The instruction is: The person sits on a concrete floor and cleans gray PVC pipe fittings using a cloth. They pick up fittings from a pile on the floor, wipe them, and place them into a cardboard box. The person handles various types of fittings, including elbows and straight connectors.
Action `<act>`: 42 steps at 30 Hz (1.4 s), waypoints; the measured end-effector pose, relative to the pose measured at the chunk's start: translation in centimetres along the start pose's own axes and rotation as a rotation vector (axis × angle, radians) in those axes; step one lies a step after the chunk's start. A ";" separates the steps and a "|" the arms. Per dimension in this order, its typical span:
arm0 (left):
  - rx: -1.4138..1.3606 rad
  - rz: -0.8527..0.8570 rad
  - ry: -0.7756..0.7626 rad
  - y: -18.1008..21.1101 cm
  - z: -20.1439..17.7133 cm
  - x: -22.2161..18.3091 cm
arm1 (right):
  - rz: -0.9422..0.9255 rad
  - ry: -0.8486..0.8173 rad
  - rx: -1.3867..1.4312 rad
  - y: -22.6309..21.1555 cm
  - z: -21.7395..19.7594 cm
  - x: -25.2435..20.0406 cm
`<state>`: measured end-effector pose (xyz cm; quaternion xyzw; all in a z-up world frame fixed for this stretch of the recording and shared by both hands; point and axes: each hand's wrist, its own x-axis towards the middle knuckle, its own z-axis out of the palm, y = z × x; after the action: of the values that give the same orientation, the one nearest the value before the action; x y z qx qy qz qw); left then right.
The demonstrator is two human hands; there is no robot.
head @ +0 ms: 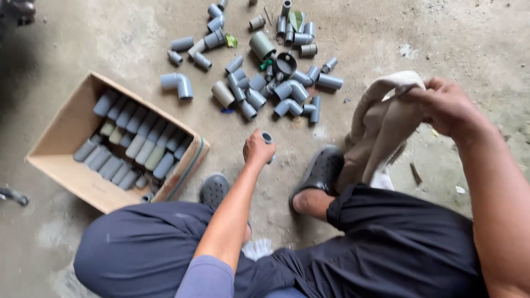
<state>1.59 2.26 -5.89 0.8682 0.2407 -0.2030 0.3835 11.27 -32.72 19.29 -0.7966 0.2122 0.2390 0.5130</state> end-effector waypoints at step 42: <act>-0.433 0.175 0.038 8.7 -1.5 16.4 | 0.077 -0.058 -0.074 -4.2 3.2 0.3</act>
<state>20.03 2.58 -8.78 0.7870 0.2098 -0.0963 0.5722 13.46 -28.16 20.95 -0.7990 0.2186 0.2893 0.4797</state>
